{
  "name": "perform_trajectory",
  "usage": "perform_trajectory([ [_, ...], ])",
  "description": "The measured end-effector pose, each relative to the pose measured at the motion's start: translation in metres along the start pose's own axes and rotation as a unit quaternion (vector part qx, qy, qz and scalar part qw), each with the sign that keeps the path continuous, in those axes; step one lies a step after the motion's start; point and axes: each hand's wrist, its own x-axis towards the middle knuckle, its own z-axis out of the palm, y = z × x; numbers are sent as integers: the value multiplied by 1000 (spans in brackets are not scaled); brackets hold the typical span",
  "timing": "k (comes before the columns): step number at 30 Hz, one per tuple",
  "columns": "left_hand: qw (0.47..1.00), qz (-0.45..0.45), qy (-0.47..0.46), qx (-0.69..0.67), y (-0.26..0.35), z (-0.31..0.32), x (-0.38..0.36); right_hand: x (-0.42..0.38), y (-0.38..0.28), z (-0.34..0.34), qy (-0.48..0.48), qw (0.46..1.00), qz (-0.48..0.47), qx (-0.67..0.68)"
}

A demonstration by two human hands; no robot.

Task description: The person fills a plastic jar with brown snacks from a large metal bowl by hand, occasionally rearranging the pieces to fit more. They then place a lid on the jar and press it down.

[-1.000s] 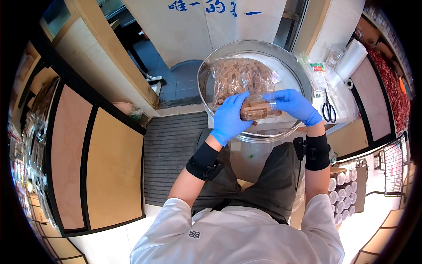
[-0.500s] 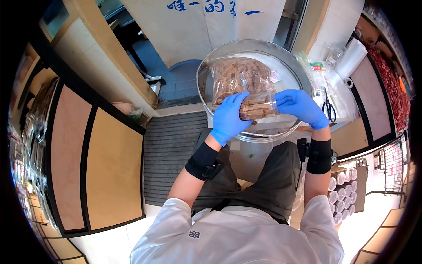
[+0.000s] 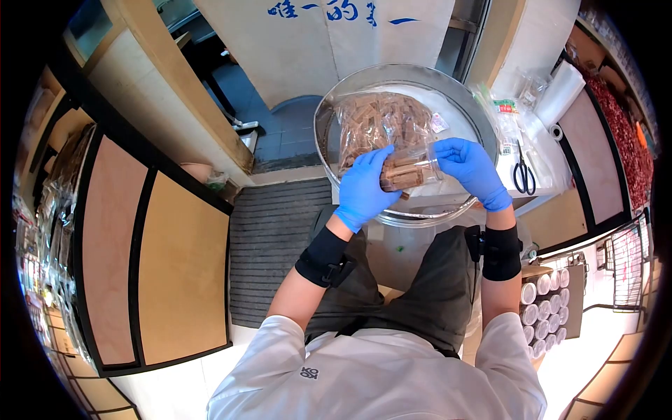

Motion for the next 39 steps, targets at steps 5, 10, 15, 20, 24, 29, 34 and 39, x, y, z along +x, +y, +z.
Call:
perform_trajectory([
  [5, 1000, -2, -2, -4, 1, -1, 0, -6, -15, -3, 16, 999, 4, 38],
  [10, 1000, -20, -15, -17, 0, -1, 1, -3, 0, 8, 13, 997, -23, 72],
  [15, 1000, 10, 9, -4, 0, 0, 0, 4, 20, 23, -9, 998, -28, 51],
  [20, 1000, 0, 0, -14, 0, -1, 1, 4, 22, 18, 22, 998, -34, 57],
  [24, 1000, -12, 2, -25, 0, -1, 0, 0, 11, 18, 43, 995, -19, 86],
  [29, 1000, -10, 5, -9, 1, 0, 0, -14, -3, 30, 23, 995, -99, -8],
  [34, 1000, -13, 0, -7, -1, 0, 0, -14, -4, 29, -16, 996, -82, -24],
  [39, 1000, -22, 2, -8, 0, 0, 0, -13, 1, 30, 198, 970, -97, 106],
])
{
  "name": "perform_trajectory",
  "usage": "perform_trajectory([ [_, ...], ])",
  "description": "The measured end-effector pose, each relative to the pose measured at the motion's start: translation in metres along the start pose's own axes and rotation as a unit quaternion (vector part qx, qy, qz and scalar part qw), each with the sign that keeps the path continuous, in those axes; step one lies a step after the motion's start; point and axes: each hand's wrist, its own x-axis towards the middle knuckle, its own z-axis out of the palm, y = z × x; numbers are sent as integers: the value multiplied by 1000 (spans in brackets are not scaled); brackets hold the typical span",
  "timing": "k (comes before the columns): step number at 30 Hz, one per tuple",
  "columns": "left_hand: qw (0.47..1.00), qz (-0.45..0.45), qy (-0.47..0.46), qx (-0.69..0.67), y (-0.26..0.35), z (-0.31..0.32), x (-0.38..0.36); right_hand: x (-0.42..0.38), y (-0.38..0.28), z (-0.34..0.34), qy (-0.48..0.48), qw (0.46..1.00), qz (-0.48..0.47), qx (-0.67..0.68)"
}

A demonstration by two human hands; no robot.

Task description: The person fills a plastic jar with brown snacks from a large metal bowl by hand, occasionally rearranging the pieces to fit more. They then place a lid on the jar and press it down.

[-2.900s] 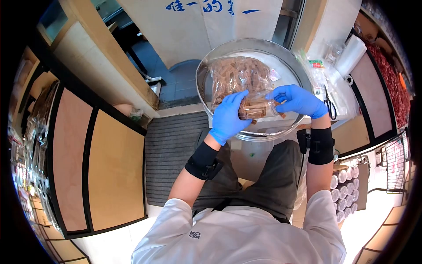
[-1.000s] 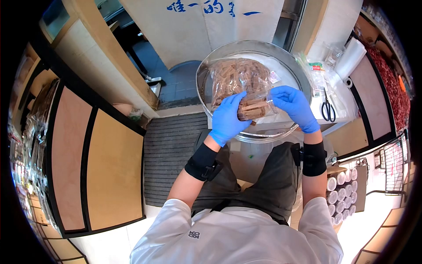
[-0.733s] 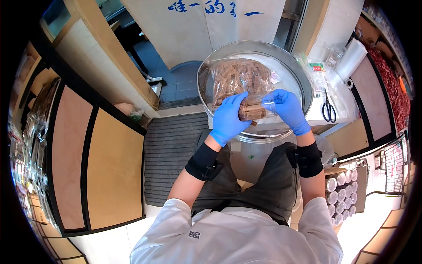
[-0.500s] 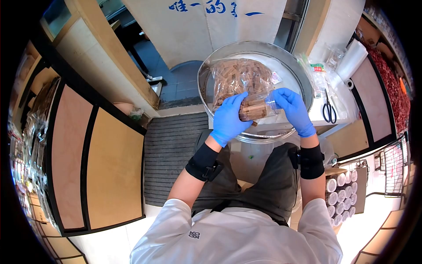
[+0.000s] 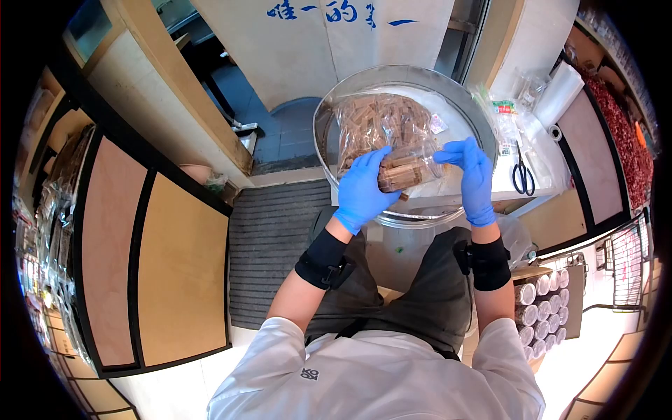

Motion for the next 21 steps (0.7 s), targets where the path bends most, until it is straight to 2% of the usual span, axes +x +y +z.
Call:
perform_trajectory([
  [1, 1000, -3, 6, 4, 0, 0, -1, 1, 11, -4, 0, 1000, 0, 0],
  [3, 1000, 1, 18, 1, -1, 3, -2, 6, 37, -19, 85, 996, 35, -2],
  [4, 1000, 3, 31, 0, -2, 4, -1, 5, 35, -22, 89, 995, 32, -1],
  [6, 1000, 5, 28, -1, -3, 5, -1, 1, 34, -24, 12, 983, 168, -69],
  [7, 1000, 1, 24, -2, -3, 5, -1, -1, 34, -20, 14, 984, 167, -68],
  [9, 1000, 2, 24, -1, -2, 5, -1, -6, 39, -11, -128, 974, 127, -136],
  [10, 1000, 1, 26, 2, -2, 5, -2, -6, 43, -12, -175, 956, 36, -234],
  [11, 1000, 4, 22, 1, -2, 5, -2, -4, 46, -12, -171, 956, 37, -234],
  [13, 1000, 13, 25, 5, -4, 6, -1, 2, 48, -5, -210, 924, 53, -314],
  [17, 1000, 10, 25, 5, -5, 6, -1, -1, 53, 18, -262, 924, 19, -277],
  [19, 1000, 11, 27, 7, -3, 5, -1, -2, 64, 22, -325, 883, 5, -339],
  [21, 999, 16, 30, 7, -3, 7, -1, -5, 71, 29, -306, 874, -29, -377],
])
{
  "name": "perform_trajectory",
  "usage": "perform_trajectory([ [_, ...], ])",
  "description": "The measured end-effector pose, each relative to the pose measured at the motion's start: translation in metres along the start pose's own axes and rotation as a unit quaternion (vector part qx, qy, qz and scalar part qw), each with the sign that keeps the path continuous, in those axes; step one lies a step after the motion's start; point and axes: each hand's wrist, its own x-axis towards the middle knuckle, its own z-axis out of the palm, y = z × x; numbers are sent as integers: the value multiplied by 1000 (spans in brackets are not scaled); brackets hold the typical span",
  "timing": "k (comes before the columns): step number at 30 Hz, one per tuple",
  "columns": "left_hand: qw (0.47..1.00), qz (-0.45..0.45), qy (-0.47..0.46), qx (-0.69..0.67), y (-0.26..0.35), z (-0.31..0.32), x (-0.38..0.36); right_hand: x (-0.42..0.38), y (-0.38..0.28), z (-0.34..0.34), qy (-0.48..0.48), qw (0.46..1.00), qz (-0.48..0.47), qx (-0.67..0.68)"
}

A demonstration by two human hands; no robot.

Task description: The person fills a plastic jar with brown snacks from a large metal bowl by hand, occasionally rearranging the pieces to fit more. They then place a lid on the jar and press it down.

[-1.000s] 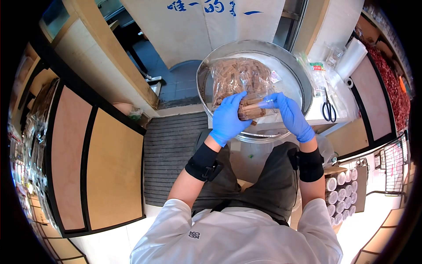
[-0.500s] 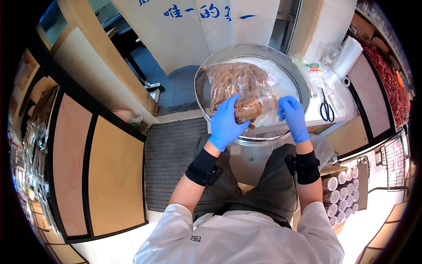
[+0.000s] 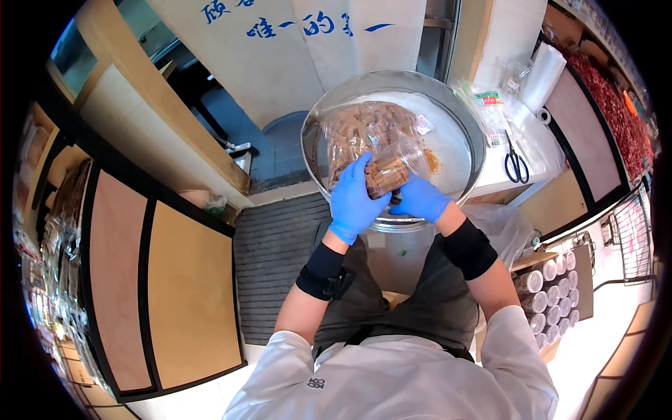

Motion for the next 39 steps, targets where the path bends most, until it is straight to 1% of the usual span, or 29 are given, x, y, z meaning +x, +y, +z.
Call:
perform_trajectory([
  [1, 1000, 3, 8, 0, 0, 1, 0, 1, -1, 3, 23, 998, -14, -50],
  [2, 1000, 4, 6, 0, 0, 1, 0, 3, 2, 6, 24, 998, -12, -50],
  [4, 1000, 1, 3, 5, -1, 1, -1, 6, 5, 9, 73, 997, -14, -16],
  [8, 1000, -20, -12, 5, 1, 0, -1, 7, 3, 3, 50, 999, -7, -13],
  [10, 1000, -6, 2, 0, 0, 1, -1, 7, 0, 0, 23, 999, 18, 41],
  [14, 1000, -6, 1, 3, 1, 1, -1, 14, 15, 10, 65, 994, 33, 79],
  [16, 999, -32, -13, 8, 5, -1, -1, 16, 20, 15, 47, 998, 35, 38],
  [17, 999, -39, -14, 0, 8, -3, 0, 14, 21, 15, 54, 997, 42, 41],
  [19, 1000, -25, -13, 5, 6, -1, -1, 12, 17, 14, 25, 999, 13, 38],
  [20, 1000, -16, -5, 11, 5, 0, -2, 12, 16, 15, 31, 998, 18, 43],
  [22, 1000, -7, -14, 10, 3, 1, -2, 10, 13, 19, 37, 996, -42, -63],
  [24, 999, -30, -10, 3, 3, 2, -1, 9, 7, 22, 58, 996, -13, -63],
  [26, 999, -34, -18, -4, 5, 2, -2, 9, 8, 23, 69, 997, 38, -24],
  [30, 999, -34, -10, -13, 6, 1, -1, 14, 28, 34, 78, 997, 20, 17],
  [32, 999, -35, -11, -11, 6, 1, -1, 10, 16, 22, 52, 997, 58, 2],
  [33, 1000, -28, -2, -10, 6, 2, -2, 7, 10, 14, 53, 997, 58, 4],
  [35, 1000, -19, 5, -6, 6, 1, -2, 3, -3, 0, 32, 992, 123, -24],
  [39, 999, -39, -6, -20, 8, 0, -2, -5, -4, -11, 54, 989, 139, -15],
])
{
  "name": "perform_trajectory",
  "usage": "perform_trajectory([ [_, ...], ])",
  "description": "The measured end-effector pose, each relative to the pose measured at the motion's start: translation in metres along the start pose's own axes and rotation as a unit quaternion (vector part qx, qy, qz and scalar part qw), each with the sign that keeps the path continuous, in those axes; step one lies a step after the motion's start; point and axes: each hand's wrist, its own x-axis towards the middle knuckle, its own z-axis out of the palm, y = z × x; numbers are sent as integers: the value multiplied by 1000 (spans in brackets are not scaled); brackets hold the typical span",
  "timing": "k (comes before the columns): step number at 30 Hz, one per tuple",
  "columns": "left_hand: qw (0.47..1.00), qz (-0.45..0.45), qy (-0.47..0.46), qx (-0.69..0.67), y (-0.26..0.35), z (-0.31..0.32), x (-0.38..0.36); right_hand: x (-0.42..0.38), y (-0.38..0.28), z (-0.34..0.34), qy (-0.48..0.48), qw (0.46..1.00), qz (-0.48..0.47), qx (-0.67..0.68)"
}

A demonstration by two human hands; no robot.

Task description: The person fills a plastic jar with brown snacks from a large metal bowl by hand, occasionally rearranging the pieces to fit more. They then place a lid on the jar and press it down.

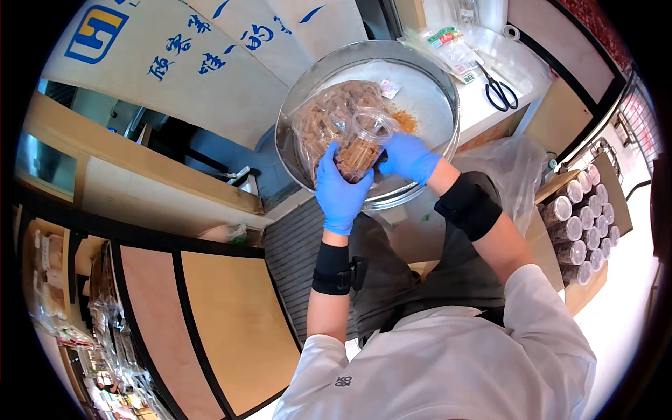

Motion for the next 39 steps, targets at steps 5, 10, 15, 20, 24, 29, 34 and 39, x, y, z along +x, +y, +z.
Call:
perform_trajectory([
  [5, 1000, 16, 19, 5, -4, 2, 0, -20, 22, -38, 98, 986, -101, 88],
  [10, 1000, 7, 13, 7, -2, 1, 1, -51, 4, -92, 130, 966, -46, 218],
  [15, 1000, 13, -2, 28, -1, 0, 2, -42, -2, -84, 111, 963, -68, 234],
  [20, 999, 11, 0, 30, -4, 0, 1, -35, -5, -81, 108, 959, -99, 242],
  [24, 999, 21, -11, 37, -4, -1, 2, -36, -6, -95, 50, 946, -63, 314],
  [29, 999, 20, -20, 32, -1, -3, 2, -28, -5, -98, 19, 946, -60, 318],
  [34, 999, 25, -22, 32, 1, -4, 3, -18, -5, -84, 3, 913, -84, 400],
  [39, 999, 11, -29, 25, 1, -4, 3, -9, 1, -72, -10, 923, -87, 373],
])
